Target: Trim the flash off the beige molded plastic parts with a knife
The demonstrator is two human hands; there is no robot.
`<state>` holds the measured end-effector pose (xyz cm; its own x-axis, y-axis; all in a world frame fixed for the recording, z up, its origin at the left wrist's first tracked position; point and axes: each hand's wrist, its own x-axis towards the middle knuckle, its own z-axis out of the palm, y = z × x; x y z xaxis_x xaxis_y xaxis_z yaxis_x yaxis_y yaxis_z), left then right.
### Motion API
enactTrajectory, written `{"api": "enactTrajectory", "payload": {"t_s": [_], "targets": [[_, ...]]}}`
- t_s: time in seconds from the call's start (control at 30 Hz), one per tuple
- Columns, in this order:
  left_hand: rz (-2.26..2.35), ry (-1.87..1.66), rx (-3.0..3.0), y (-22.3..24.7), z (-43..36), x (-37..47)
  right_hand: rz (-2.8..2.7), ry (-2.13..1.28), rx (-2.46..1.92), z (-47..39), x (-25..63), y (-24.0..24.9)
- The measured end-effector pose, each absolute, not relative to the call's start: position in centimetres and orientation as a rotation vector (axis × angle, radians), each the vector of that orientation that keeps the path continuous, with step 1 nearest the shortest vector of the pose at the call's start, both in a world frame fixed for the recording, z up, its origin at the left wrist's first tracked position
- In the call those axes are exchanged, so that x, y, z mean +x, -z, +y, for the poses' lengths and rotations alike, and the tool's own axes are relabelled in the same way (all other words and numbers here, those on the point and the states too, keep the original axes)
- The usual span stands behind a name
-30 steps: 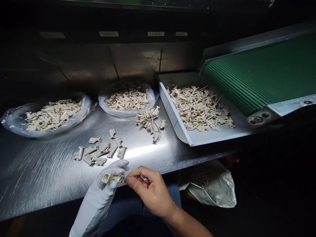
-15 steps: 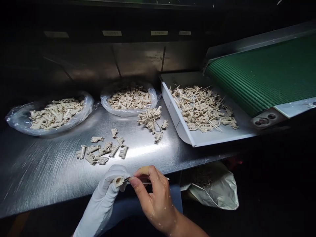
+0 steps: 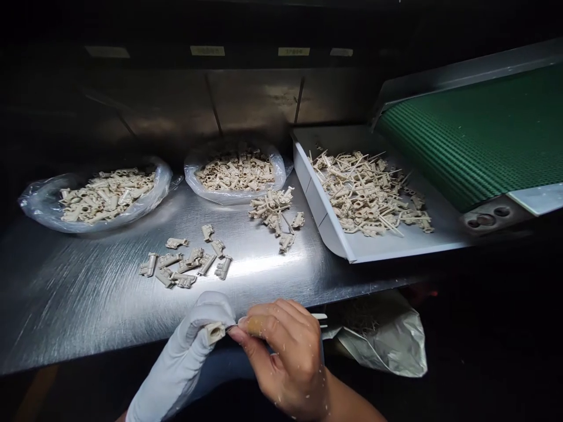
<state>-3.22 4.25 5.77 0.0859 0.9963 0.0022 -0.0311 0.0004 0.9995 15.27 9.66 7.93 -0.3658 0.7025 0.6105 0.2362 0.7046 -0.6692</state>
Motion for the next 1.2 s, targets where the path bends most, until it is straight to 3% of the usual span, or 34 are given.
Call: {"api": "enactTrajectory", "payload": {"t_s": [0.17,0.47,0.67,0.9,1.2], "targets": [[1.104,-1.11,1.232,-5.5,4.0,-3.4,-1.937,-0.705,-0.709,9.9,15.7,-8.2],[1.044,-1.018,1.129,-5.9,4.7,-3.3,-1.757,-1.407,-0.82,10.9,16.0,-7.0],[1.305,-1.067,0.979,-6.5,5.4,-2.5,-1.856,-0.939,-1.026,11.2,16.8,-6.5],[1.334,-1.004,0.844,-6.7,5.4,-1.9,-2.212,-0.156,-0.845,11.1,17.5,-9.9],[1.304,-1.009,0.823,-5.6,4.9,-2.3,-2.398,0.191,-0.701,11.3,16.6,-13.1]]}}
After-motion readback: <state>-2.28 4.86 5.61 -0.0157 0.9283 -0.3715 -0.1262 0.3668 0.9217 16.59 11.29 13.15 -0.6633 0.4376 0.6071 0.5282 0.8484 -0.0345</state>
